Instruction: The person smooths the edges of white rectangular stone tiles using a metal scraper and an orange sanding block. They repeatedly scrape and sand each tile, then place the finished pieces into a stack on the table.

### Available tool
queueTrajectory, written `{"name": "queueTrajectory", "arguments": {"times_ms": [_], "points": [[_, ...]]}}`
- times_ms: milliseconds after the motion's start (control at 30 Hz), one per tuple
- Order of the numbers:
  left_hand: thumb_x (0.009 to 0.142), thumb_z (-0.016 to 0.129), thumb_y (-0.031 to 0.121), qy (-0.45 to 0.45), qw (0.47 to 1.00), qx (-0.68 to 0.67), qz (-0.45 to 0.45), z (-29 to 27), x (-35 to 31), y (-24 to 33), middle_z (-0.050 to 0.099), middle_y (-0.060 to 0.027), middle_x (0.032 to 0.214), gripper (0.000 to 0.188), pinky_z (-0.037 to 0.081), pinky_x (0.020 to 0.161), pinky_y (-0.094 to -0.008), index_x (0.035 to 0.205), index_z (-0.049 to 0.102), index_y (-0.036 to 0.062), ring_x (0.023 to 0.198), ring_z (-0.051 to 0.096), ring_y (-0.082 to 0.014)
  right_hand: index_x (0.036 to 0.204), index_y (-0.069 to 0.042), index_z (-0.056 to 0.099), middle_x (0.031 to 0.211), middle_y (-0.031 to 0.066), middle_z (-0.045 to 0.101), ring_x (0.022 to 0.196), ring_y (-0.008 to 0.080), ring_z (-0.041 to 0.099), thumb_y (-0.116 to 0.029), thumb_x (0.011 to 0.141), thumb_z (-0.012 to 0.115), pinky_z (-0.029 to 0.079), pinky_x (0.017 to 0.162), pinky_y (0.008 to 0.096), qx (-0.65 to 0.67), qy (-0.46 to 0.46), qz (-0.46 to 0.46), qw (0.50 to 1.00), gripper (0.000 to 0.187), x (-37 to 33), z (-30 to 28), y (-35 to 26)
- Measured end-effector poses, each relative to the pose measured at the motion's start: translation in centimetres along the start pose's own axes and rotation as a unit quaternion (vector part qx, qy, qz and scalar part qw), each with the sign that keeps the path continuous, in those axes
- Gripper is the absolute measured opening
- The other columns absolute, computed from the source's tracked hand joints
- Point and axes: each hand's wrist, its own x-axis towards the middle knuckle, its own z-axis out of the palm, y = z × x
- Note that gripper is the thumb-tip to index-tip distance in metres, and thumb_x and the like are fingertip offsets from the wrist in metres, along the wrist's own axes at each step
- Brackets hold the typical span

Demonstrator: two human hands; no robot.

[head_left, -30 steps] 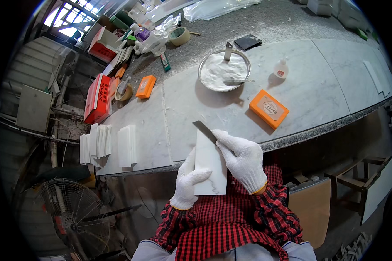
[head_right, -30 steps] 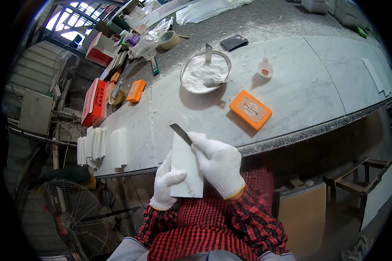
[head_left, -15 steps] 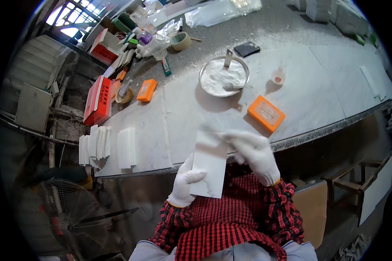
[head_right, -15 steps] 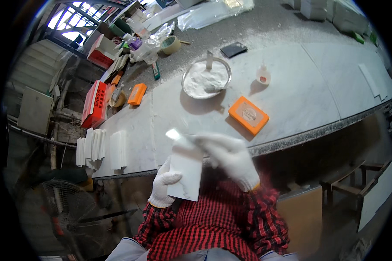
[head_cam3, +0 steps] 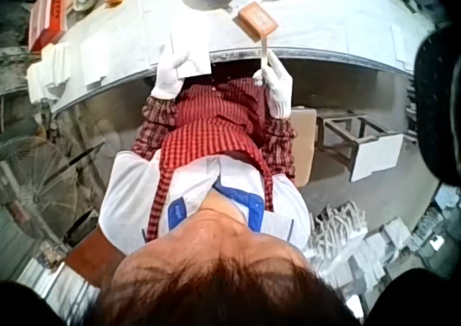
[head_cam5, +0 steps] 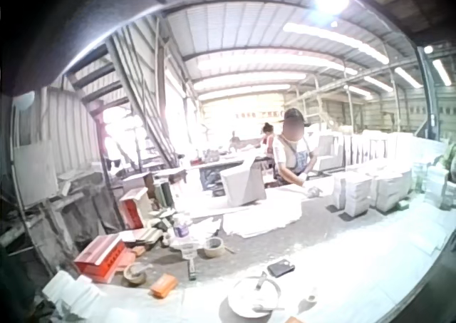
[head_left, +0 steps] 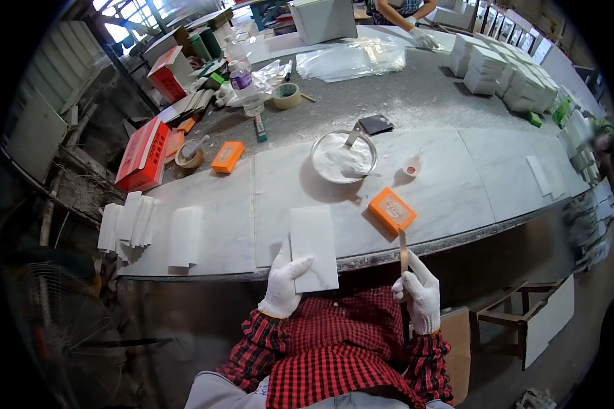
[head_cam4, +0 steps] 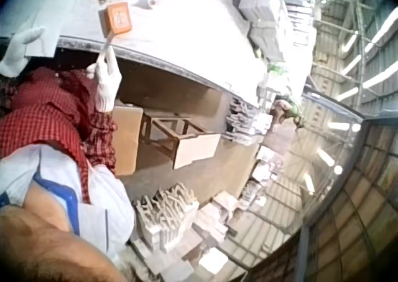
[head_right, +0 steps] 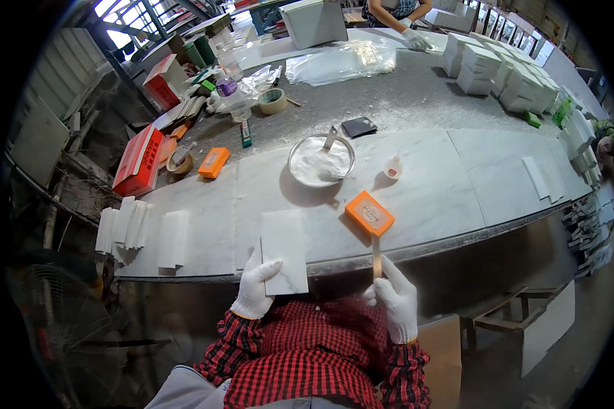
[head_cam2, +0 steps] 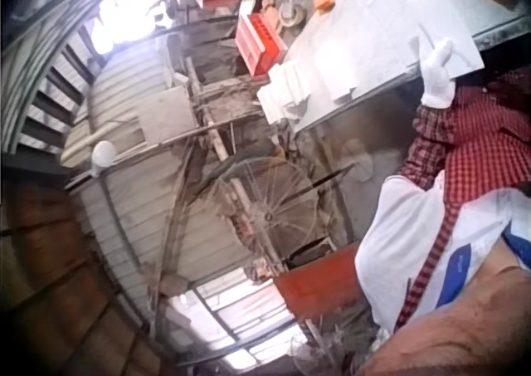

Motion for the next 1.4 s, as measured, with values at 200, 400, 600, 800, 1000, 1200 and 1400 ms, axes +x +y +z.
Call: {"name": "queueTrajectory", "arguments": {"times_ms": [200, 400, 600, 800, 1000, 1200, 1400], "points": [[0.098, 0.053, 0.001, 0.013, 0.996, -0.063, 0.054, 1.4, 2.5, -1.6, 0.054, -0.0144, 0.145, 0.062, 0.044, 0.115, -0.0427, 0.157, 0.034, 0.0001, 0.134, 0.055, -0.0279, 0.135, 0.001, 0.066, 0.077, 0.0051, 0.071, 0.063, 0.0078, 0.063, -0.012, 0.099, 0.064, 0.049, 0.056, 0.0235, -0.257, 0.156, -0.037, 0.953, 0.038, 1.2, -3.8, 1.9], [0.099, 0.052, -0.001, -0.002, 0.99, -0.142, 0.015, 1.8, 3.3, -0.7, 0.053, -0.0153, 0.147, 0.062, 0.043, 0.117, -0.0442, 0.158, 0.031, 0.0007, 0.137, 0.052, -0.0292, 0.106, 0.001, 0.076, 0.073, 0.0065, 0.071, 0.062, 0.0093, 0.062, -0.02, 0.098, 0.068, 0.049, 0.058, 0.0275, -0.352, 0.158, 0.006, 0.923, 0.025, 2.7, -6.3, 2.0], [0.098, 0.054, -0.002, 0.002, 0.995, -0.098, 0.004, 0.4, 4.1, -0.6, 0.051, -0.0135, 0.15, 0.066, 0.041, 0.117, -0.0413, 0.16, 0.032, 0.0029, 0.14, 0.05, -0.0273, 0.111, -0.001, 0.071, 0.087, 0.0018, 0.069, 0.067, 0.0066, 0.061, -0.018, 0.104, 0.06, 0.049, 0.057, 0.024, -0.313, 0.199, -0.045, 0.927, 0.022, 1.9, -7.9, 0.6], [0.095, 0.055, -0.007, -0.055, 0.997, -0.034, 0.052, 0.4, 3.7, 0.6, 0.048, -0.0121, 0.155, 0.074, 0.037, 0.12, -0.0386, 0.163, 0.029, 0.0028, 0.143, 0.047, -0.0243, 0.126, 0.001, 0.068, 0.083, 0.0017, 0.068, 0.062, 0.0039, 0.056, -0.011, 0.103, 0.059, 0.045, 0.055, 0.0208, -0.293, 0.188, -0.118, 0.93, 0.027, 1.4, -4.1, -2.5], [0.095, 0.058, -0.008, -0.05, 0.989, 0.13, 0.046, 0.2, 2.8, 1.1, 0.043, -0.0125, 0.159, 0.08, 0.036, 0.12, -0.0378, 0.165, 0.022, 0.0036, 0.147, 0.041, -0.0223, 0.099, -0.002, 0.068, 0.072, -0.0032, 0.058, 0.057, 0.0007, 0.047, -0.019, 0.106, 0.059, 0.036, 0.05, 0.0189, -0.237, 0.157, -0.071, 0.956, 0.02, 3.1, -2.2, -4.1], [0.095, 0.057, -0.012, -0.083, 0.88, 0.373, 0.283, -2.1, 2.5, -0.2, 0.046, -0.0205, 0.159, 0.086, 0.046, 0.111, -0.0378, 0.168, 0.017, 0.0122, 0.137, 0.054, -0.0294, 0.09, -0.006, 0.068, 0.067, -0.005, 0.054, 0.054, 0.0006, 0.043, -0.029, 0.106, 0.063, 0.031, 0.047, 0.0201, -0.262, 0.146, -0.087, 0.95, 0.029, 6.5, 0.8, -5.3], [0.095, 0.055, -0.014, -0.092, 0.854, 0.38, 0.342, -0.9, 2.0, 1.4, 0.057, -0.0226, 0.15, 0.082, 0.049, 0.11, -0.0372, 0.165, 0.026, 0.0147, 0.133, 0.061, -0.0339, 0.089, -0.002, 0.074, 0.068, 0.0111, 0.065, 0.06, 0.0229, 0.061, -0.027, 0.098, 0.069, 0.045, 0.057, 0.0369, -0.566, 0.08, -0.223, 0.79, 0.027, 10.9, 2.7, -9.7]]}}
